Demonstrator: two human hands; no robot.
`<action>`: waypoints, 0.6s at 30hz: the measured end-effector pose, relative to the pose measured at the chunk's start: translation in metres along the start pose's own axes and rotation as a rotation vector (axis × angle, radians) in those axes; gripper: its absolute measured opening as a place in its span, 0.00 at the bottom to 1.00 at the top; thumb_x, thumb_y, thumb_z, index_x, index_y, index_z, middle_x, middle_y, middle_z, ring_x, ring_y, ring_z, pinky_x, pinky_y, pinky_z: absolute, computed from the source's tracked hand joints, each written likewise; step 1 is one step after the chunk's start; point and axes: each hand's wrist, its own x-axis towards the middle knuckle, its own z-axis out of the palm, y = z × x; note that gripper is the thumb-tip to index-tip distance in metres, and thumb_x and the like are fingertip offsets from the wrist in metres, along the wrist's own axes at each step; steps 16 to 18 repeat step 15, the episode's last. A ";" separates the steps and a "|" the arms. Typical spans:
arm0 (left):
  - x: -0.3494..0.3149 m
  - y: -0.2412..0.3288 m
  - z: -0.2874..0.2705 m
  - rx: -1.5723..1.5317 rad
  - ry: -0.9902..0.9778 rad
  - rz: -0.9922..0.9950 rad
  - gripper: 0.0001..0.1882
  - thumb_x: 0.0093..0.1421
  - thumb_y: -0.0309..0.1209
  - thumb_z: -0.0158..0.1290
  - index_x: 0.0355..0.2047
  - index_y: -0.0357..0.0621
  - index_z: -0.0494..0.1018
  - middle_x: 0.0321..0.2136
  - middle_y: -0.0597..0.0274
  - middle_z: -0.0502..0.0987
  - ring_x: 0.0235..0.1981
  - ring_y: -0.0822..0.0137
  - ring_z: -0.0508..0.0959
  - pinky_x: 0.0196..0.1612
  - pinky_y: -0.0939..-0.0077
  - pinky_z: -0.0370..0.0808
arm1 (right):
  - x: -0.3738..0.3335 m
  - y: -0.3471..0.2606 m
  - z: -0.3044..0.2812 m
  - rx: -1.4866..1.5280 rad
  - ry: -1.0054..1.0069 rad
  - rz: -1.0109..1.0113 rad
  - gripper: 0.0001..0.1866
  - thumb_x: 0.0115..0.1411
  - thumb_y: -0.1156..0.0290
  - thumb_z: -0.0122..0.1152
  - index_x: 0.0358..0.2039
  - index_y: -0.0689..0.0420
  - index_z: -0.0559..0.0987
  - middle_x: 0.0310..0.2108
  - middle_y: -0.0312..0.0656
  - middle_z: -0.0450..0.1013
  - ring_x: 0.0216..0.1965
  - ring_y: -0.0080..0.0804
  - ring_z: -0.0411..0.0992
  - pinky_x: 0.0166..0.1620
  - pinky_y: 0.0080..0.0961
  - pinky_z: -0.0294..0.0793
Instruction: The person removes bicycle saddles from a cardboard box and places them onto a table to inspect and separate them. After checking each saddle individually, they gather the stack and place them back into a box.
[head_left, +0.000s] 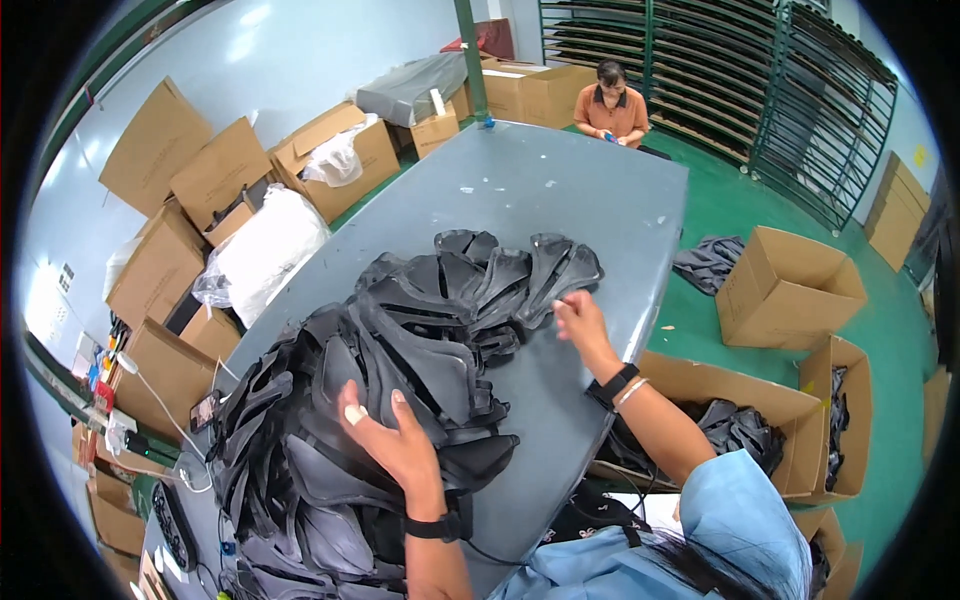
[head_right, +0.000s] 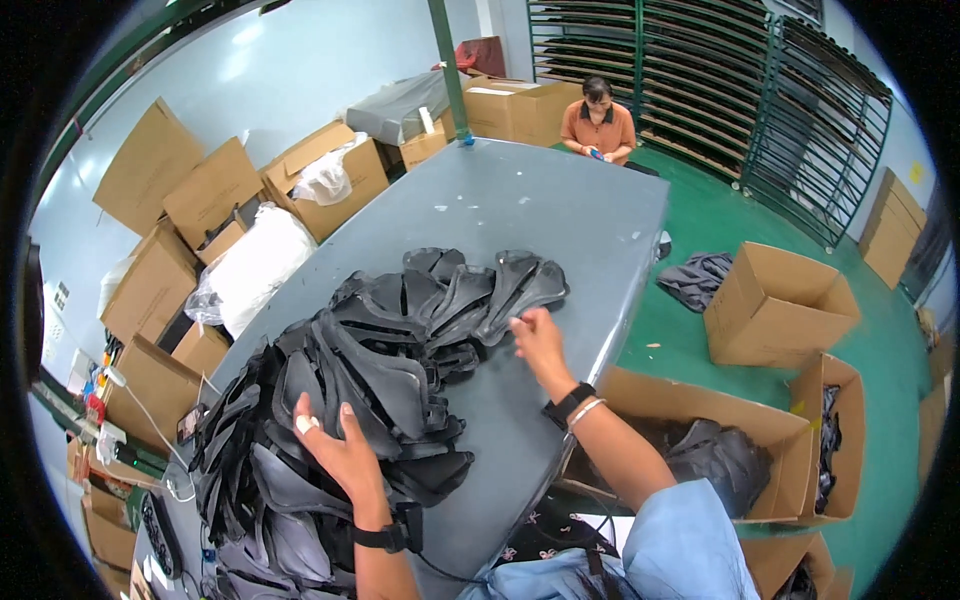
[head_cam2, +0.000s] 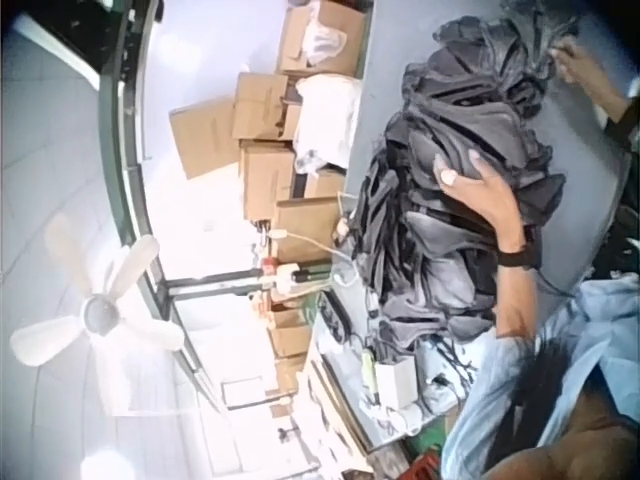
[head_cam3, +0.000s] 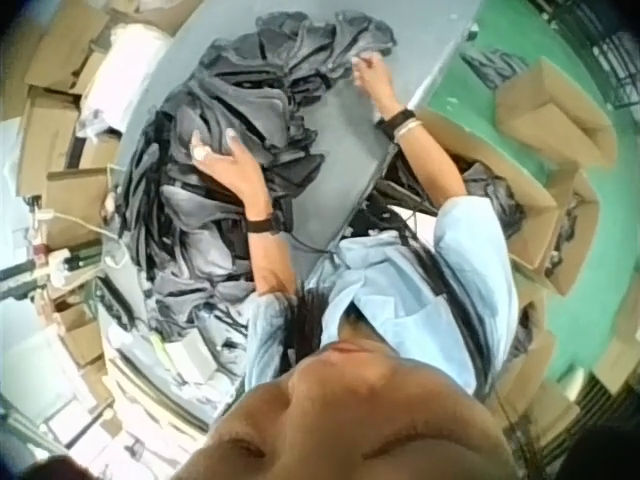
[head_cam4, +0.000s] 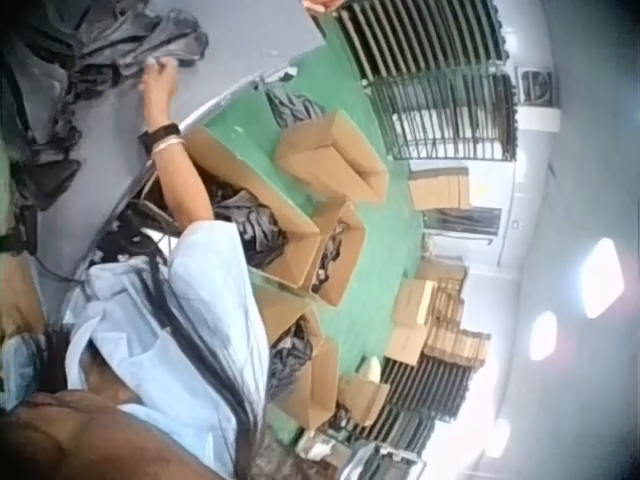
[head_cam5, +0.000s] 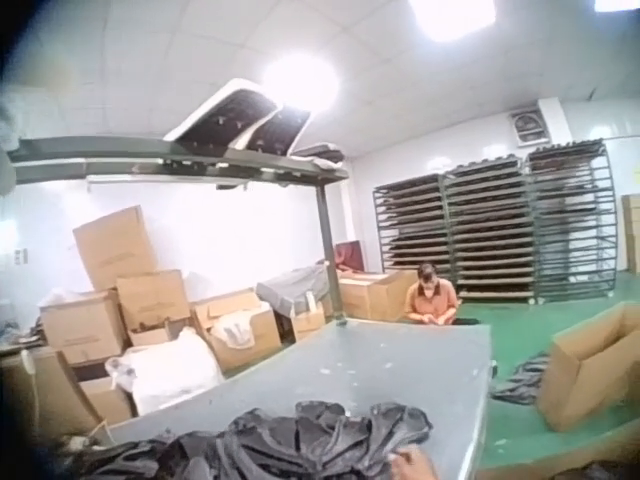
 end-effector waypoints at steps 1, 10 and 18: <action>0.000 0.011 -0.002 0.104 0.103 0.121 0.23 0.56 0.24 0.50 0.52 0.31 0.60 0.53 0.43 0.61 0.55 0.48 0.61 0.58 0.58 0.56 | -0.005 -0.010 0.013 -0.008 0.013 0.003 0.14 0.54 0.66 0.60 0.39 0.57 0.71 0.29 0.38 0.70 0.24 0.27 0.69 0.29 0.25 0.72; -0.039 0.012 0.026 -0.496 -0.527 -0.080 0.15 0.53 0.25 0.53 0.41 0.34 0.69 0.47 0.46 0.66 0.50 0.50 0.66 0.54 0.62 0.61 | 0.017 -0.018 0.032 -1.156 -0.046 -0.815 0.14 0.51 0.68 0.61 0.38 0.54 0.71 0.26 0.44 0.72 0.28 0.45 0.71 0.33 0.38 0.72; -0.058 0.001 0.046 -0.400 -0.430 -0.217 0.21 0.53 0.28 0.54 0.47 0.34 0.65 0.51 0.46 0.64 0.56 0.51 0.61 0.59 0.59 0.56 | 0.004 -0.068 -0.013 -0.491 0.352 -0.397 0.11 0.56 0.70 0.55 0.40 0.54 0.69 0.32 0.49 0.75 0.35 0.48 0.75 0.36 0.39 0.73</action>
